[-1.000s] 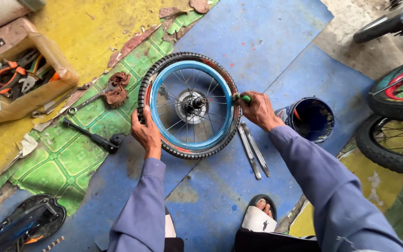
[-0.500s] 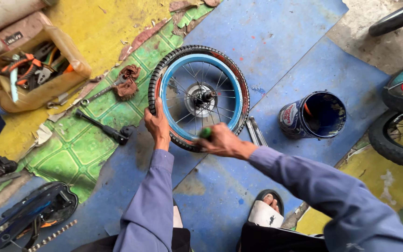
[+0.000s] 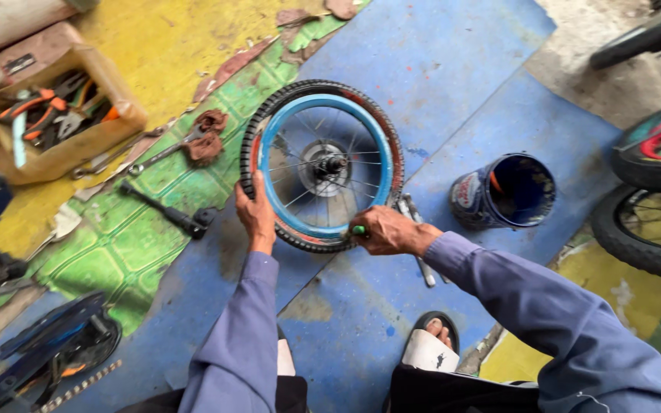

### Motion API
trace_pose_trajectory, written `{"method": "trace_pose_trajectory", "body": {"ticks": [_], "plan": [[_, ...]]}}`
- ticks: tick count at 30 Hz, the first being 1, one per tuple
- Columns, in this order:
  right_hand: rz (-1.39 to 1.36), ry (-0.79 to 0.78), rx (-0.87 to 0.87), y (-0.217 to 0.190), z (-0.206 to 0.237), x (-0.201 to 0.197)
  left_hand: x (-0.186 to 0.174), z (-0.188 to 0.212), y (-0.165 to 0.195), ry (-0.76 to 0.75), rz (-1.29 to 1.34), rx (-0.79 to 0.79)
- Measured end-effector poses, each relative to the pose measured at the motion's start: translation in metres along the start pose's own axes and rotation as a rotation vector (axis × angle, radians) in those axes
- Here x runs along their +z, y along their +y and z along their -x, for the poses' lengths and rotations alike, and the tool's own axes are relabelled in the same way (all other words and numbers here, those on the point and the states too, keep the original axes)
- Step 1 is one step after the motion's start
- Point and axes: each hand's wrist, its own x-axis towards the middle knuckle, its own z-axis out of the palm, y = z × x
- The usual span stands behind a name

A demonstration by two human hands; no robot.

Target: The person cleans a bicycle wheel rim with a brush and then uses two tire levers to pry the tire bead off the rim. They rotate the wheel and continue working the levers around the circumference to remove the tire.

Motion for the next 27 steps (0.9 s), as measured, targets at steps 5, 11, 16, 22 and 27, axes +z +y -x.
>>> {"method": "trace_pose_trajectory", "body": {"ticks": [5,11,16,22,27], "plan": [[-0.012,0.012,0.529,0.037,0.058,-0.075,0.01,-0.009,-0.001,0.026,-0.027,0.064],[0.373,0.419,0.802,0.084,0.175,-0.192,0.015,0.003,0.009,0.087,-0.2,0.131],[0.615,0.474,0.964,0.07,0.214,-0.153,0.014,0.014,0.025,0.293,-0.549,0.517],[0.254,0.233,0.785,0.08,0.175,0.02,0.057,0.071,0.03,-0.054,-0.656,0.884],[0.135,0.374,0.798,0.115,0.151,0.079,0.087,0.132,0.026,-0.495,-0.789,0.885]]}}
